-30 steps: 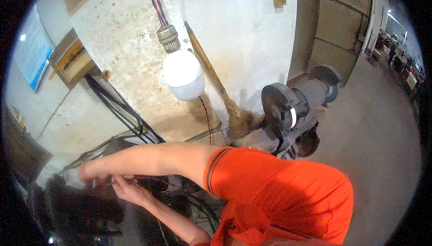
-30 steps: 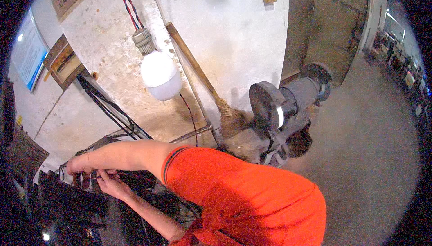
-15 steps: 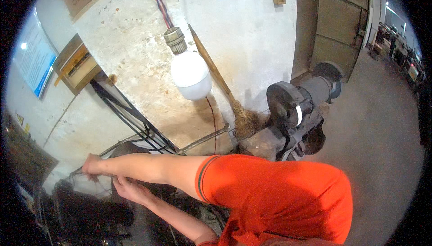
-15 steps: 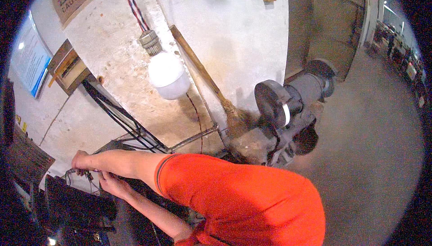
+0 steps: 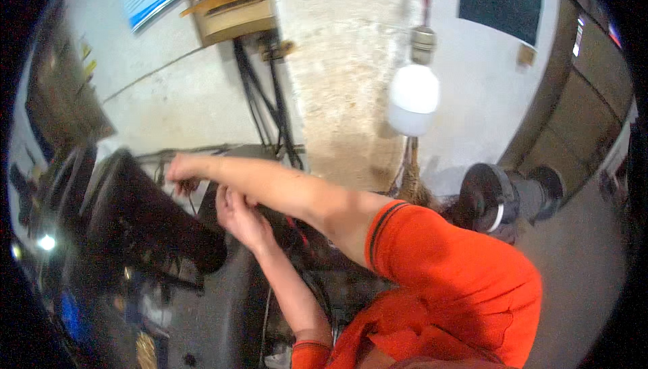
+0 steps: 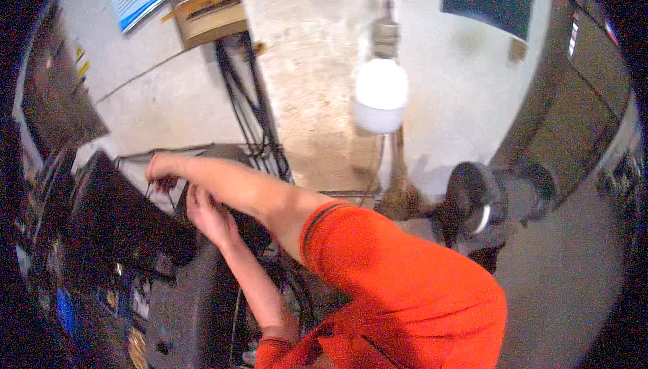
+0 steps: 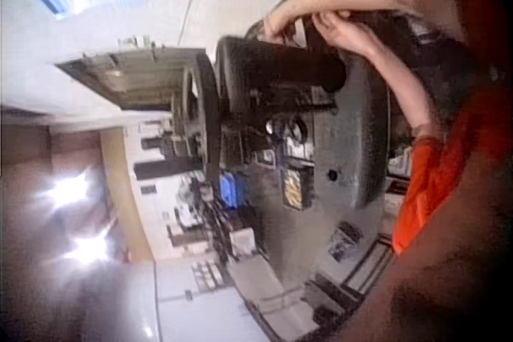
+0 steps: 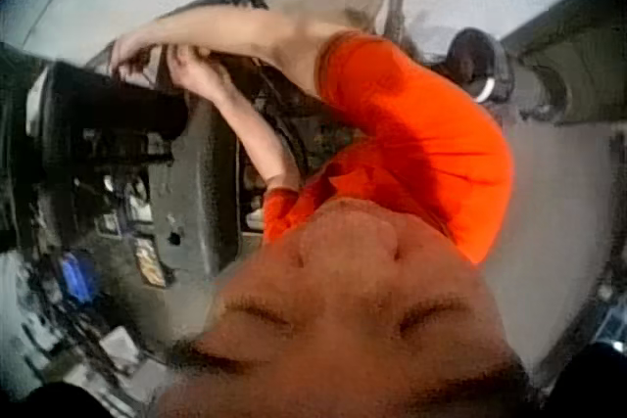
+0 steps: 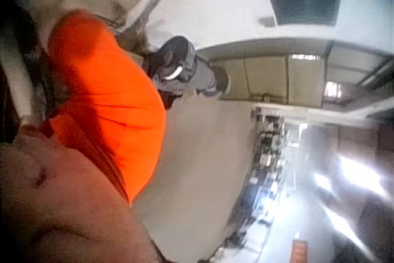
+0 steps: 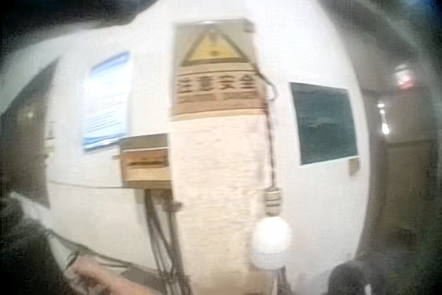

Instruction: The person picks up a metal rod, sharpens it on a bench grinder, then moves to a milling machine to secure and machine the rod. The person handles the rod and tools directly, performing grinding and machining operations in a workshop.

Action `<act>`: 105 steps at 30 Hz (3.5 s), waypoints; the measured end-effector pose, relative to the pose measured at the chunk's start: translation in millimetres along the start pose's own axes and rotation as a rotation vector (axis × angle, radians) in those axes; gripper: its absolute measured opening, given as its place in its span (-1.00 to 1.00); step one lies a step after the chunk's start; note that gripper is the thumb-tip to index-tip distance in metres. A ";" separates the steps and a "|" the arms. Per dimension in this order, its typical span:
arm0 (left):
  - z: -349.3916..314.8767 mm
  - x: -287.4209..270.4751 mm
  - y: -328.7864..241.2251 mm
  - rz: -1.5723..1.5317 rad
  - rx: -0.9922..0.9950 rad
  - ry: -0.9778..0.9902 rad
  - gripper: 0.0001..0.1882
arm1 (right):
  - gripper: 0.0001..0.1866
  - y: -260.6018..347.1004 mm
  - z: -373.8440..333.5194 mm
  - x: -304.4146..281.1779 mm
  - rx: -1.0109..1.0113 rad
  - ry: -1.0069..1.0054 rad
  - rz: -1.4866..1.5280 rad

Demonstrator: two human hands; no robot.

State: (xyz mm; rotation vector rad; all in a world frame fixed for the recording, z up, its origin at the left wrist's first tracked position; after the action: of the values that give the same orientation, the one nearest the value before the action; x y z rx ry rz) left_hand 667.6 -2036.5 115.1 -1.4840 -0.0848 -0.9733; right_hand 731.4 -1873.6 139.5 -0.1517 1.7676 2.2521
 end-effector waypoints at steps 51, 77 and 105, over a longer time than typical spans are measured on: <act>-4.9 110.6 280.8 -0.486 -0.699 0.201 -0.77 | -0.72 72.5 -589.4 -27.7 -0.692 -0.563 -0.199; 49.5 168.4 108.0 0.242 -0.177 0.168 -0.73 | -0.79 -146.1 -774.2 -30.4 0.376 -0.862 -0.112; 336.4 259.6 166.9 1.223 0.230 0.011 -0.65 | -0.70 -157.8 -780.5 -36.7 0.717 -1.413 0.035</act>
State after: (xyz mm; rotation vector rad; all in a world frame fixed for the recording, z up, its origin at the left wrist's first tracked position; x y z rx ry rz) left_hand 1099.8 -1911.3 192.0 -1.0149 0.6345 0.0348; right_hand 743.4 -2597.9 -193.0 1.2418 1.4422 0.9361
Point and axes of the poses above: each hand's wrist, its own z-axis towards the middle knuckle, its own x-axis out of the palm, y = z × x, the point moved 10 cm from there along z, towards the middle knuckle, and after that the axes turned 13 degrees about -x, right-handed, at the moved point
